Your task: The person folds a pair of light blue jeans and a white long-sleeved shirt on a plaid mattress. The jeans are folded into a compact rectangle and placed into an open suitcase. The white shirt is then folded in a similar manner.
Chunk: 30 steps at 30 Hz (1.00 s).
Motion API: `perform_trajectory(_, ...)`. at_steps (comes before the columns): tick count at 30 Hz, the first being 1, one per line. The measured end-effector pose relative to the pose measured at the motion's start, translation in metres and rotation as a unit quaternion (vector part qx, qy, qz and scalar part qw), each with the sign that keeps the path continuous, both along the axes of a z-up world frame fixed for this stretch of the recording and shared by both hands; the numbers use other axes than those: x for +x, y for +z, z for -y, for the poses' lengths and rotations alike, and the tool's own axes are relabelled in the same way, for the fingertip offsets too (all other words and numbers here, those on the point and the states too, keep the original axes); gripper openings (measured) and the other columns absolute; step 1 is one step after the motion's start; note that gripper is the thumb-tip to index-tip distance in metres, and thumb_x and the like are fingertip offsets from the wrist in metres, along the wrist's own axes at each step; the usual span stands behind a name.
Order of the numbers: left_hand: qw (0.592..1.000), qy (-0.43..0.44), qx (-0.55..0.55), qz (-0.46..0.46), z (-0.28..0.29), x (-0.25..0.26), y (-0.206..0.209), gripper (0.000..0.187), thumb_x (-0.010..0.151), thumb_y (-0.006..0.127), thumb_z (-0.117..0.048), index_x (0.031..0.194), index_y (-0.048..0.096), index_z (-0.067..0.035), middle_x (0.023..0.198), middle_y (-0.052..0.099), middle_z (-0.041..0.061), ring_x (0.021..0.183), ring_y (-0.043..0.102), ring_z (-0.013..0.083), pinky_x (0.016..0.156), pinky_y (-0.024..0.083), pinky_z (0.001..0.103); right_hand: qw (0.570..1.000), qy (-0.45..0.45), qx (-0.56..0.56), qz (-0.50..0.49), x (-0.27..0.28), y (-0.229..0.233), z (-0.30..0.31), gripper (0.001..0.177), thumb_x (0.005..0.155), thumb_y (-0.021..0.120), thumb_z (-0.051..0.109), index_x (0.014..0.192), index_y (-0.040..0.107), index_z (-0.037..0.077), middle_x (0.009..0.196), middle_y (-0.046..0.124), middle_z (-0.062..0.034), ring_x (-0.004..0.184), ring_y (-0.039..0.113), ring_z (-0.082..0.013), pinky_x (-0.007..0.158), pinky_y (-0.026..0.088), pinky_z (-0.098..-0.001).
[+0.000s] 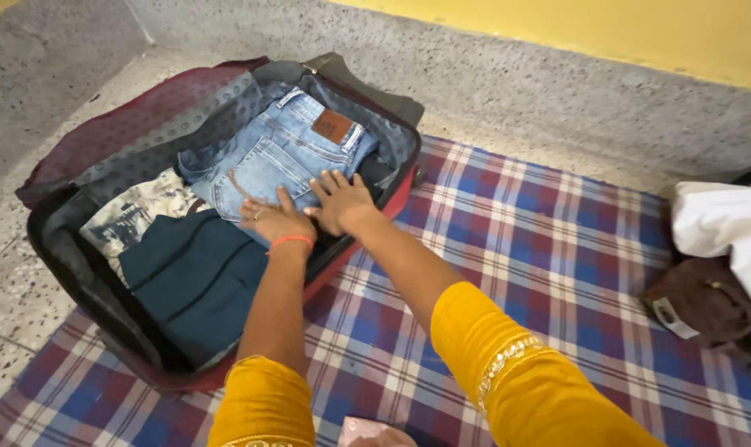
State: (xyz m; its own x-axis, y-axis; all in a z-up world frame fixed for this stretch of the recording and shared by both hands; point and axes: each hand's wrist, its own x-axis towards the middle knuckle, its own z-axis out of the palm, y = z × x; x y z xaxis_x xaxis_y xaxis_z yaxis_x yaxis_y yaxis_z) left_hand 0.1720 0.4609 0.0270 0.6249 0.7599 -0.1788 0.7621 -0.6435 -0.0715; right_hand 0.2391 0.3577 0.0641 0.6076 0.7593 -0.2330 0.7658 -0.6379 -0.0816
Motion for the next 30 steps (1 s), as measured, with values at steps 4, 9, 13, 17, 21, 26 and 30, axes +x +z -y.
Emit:
perform_trajectory(4,0.997,-0.046,-0.05,0.025,0.01,-0.007,-0.008,0.081,0.101,0.037,-0.062,0.167,0.007,-0.024,0.166,-0.002,0.037,0.152,0.003,0.0577,0.12,0.009,0.069,0.999,0.004,-0.038,0.022,-0.007,0.01,0.017,0.08,0.102,0.031,0.064,0.165,0.013,0.02,0.173,0.007,-0.0067,0.159,0.01,-0.0275,0.126,0.009,-0.0555)
perform_trajectory(9,0.977,-0.134,-0.166,0.001,-0.024,-0.028,-0.003,0.083,0.098,0.033,-0.069,0.166,-0.002,-0.036,0.166,-0.012,0.033,0.154,-0.007,0.0543,0.123,0.006,0.066,0.997,-0.01,-0.059,-0.05,0.002,0.023,0.002,0.083,0.1,0.033,0.068,0.166,0.013,0.022,0.174,0.006,-0.006,0.159,0.012,-0.0278,0.127,0.01,-0.0538)
perform_trajectory(13,0.98,-0.095,-0.156,-0.073,-0.022,-0.01,0.007,0.083,0.097,0.038,-0.071,0.165,-0.001,-0.042,0.168,-0.012,0.032,0.156,-0.005,0.0531,0.124,0.008,0.064,0.996,-0.016,-0.054,-0.074,0.011,0.024,0.001,0.084,0.099,0.035,0.067,0.165,0.013,0.023,0.173,0.007,-0.0065,0.158,0.015,-0.0275,0.126,0.012,-0.0533)
perform_trajectory(17,0.981,-0.089,-0.158,-0.065,-0.015,-0.014,0.015,0.082,0.097,0.04,-0.069,0.164,0.001,-0.042,0.169,-0.011,0.03,0.157,-0.004,0.0504,0.124,0.008,0.062,0.999,-0.001,-0.019,-0.029,-0.002,0.025,0.011,0.08,0.1,0.038,0.064,0.164,0.024,0.019,0.171,0.018,-0.0091,0.157,0.022,-0.0282,0.125,0.018,-0.0533)
perform_trajectory(21,0.993,-0.064,-0.087,0.052,0.014,-0.03,0.014,0.081,0.097,0.04,-0.065,0.166,0.009,-0.035,0.168,0.002,0.032,0.156,0.004,0.0494,0.123,0.009,0.06,0.995,0.005,0.064,0.081,-0.025,0.035,0.037,0.069,0.105,0.033,0.058,0.16,0.037,0.018,0.168,0.031,-0.0078,0.157,0.027,-0.0289,0.127,0.017,-0.0548)
perform_trajectory(26,0.992,-0.06,0.042,0.107,0.064,-0.028,0.036,0.065,0.104,0.037,-0.049,0.161,0.034,-0.018,0.17,0.017,0.025,0.157,0.012,0.0441,0.125,0.002,0.059,0.982,0.006,0.171,0.082,-0.042,0.051,0.074,0.064,0.106,0.027,0.053,0.158,0.036,0.018,0.169,0.025,-0.005,0.156,0.02,-0.0286,0.126,0.012,-0.056)
perform_trajectory(30,0.961,-0.141,0.216,0.101,0.102,-0.033,0.067,0.068,0.099,0.035,-0.046,0.16,0.037,-0.016,0.171,0.021,0.016,0.158,0.011,0.0342,0.124,-0.002,0.055,0.987,0.036,0.119,0.101,-0.046,0.064,0.11,0.063,0.105,0.024,0.048,0.16,0.027,0.017,0.169,0.019,-0.0046,0.156,0.012,-0.0288,0.123,0.01,-0.0569)
